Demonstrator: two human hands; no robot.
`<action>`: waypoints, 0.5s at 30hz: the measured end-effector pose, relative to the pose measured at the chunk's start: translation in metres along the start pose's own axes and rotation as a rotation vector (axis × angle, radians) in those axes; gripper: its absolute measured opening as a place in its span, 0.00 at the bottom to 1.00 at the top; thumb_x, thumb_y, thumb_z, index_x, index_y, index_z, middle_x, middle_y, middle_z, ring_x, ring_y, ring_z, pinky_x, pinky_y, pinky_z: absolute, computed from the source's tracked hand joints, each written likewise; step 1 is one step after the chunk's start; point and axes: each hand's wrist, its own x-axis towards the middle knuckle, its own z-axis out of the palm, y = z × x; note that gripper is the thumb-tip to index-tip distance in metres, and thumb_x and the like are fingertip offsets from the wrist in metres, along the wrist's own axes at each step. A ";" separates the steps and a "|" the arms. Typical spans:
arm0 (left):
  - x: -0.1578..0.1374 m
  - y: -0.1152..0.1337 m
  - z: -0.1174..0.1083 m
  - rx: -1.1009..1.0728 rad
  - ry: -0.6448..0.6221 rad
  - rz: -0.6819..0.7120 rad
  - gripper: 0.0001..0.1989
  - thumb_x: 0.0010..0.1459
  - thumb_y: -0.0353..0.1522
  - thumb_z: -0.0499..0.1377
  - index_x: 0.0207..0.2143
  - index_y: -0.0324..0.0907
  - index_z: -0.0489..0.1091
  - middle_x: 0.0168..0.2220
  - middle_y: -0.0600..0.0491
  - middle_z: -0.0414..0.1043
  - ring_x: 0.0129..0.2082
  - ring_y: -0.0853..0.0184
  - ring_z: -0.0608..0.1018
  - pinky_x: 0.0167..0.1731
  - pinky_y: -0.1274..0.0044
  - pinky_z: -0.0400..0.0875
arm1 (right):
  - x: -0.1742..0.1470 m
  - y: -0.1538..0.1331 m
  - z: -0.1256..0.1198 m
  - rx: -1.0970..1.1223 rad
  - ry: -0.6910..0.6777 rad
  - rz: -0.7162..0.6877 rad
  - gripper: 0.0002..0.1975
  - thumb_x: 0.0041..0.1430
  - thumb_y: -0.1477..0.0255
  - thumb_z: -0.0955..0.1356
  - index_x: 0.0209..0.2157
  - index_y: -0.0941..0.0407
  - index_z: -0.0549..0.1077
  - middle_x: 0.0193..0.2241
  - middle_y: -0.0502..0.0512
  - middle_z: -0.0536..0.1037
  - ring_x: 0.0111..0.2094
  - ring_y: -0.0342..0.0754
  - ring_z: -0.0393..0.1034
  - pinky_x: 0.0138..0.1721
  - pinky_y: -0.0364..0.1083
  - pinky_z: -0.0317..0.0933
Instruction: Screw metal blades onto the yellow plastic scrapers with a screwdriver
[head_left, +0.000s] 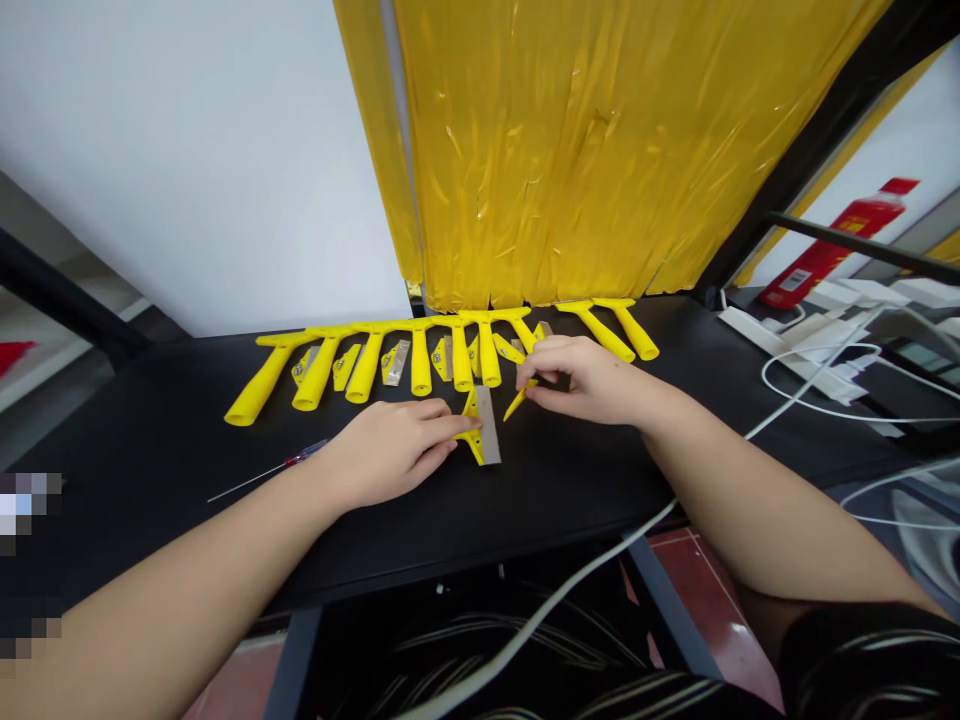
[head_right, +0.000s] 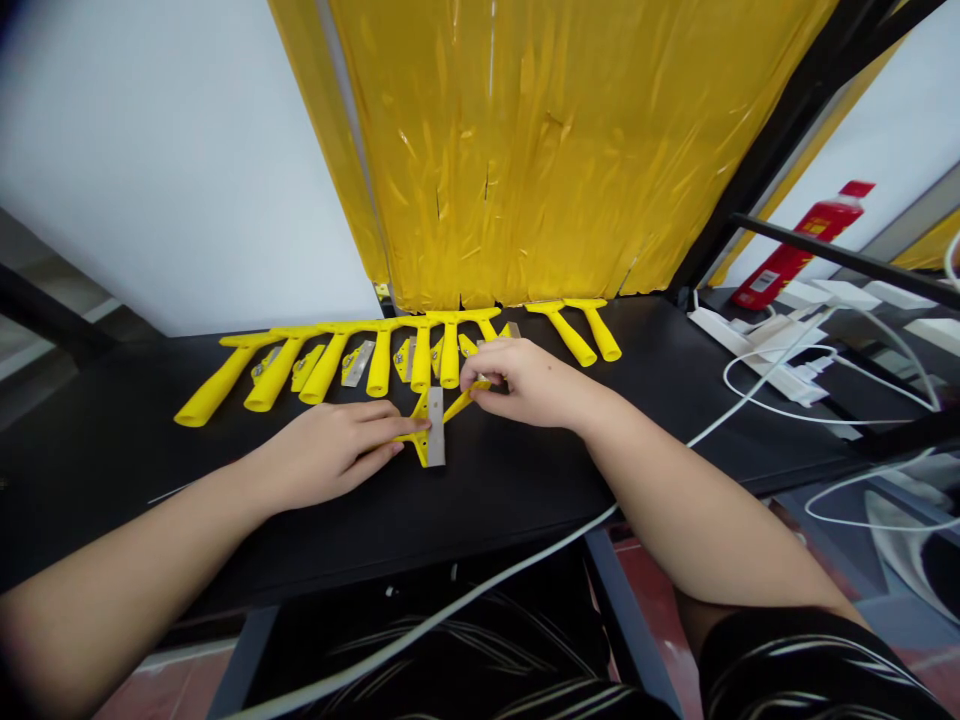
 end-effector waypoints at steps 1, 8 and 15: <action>0.000 0.000 0.000 -0.003 0.001 0.001 0.21 0.75 0.35 0.50 0.65 0.55 0.72 0.50 0.52 0.80 0.44 0.62 0.84 0.41 0.71 0.79 | 0.000 0.000 0.001 0.048 0.016 0.004 0.06 0.64 0.78 0.69 0.39 0.55 0.78 0.26 0.46 0.69 0.28 0.43 0.62 0.34 0.44 0.58; 0.000 0.002 -0.003 -0.042 0.017 -0.001 0.19 0.74 0.35 0.51 0.62 0.52 0.73 0.51 0.51 0.81 0.46 0.60 0.85 0.44 0.68 0.80 | 0.002 0.000 0.009 0.258 0.070 0.051 0.05 0.64 0.75 0.69 0.41 0.55 0.78 0.35 0.52 0.79 0.37 0.47 0.72 0.42 0.48 0.66; -0.001 0.001 -0.002 -0.047 0.038 -0.013 0.18 0.75 0.36 0.51 0.62 0.49 0.72 0.52 0.49 0.81 0.48 0.59 0.85 0.47 0.68 0.80 | 0.006 0.002 0.007 0.593 0.097 0.213 0.10 0.61 0.68 0.74 0.33 0.54 0.69 0.42 0.57 0.80 0.44 0.51 0.75 0.47 0.51 0.69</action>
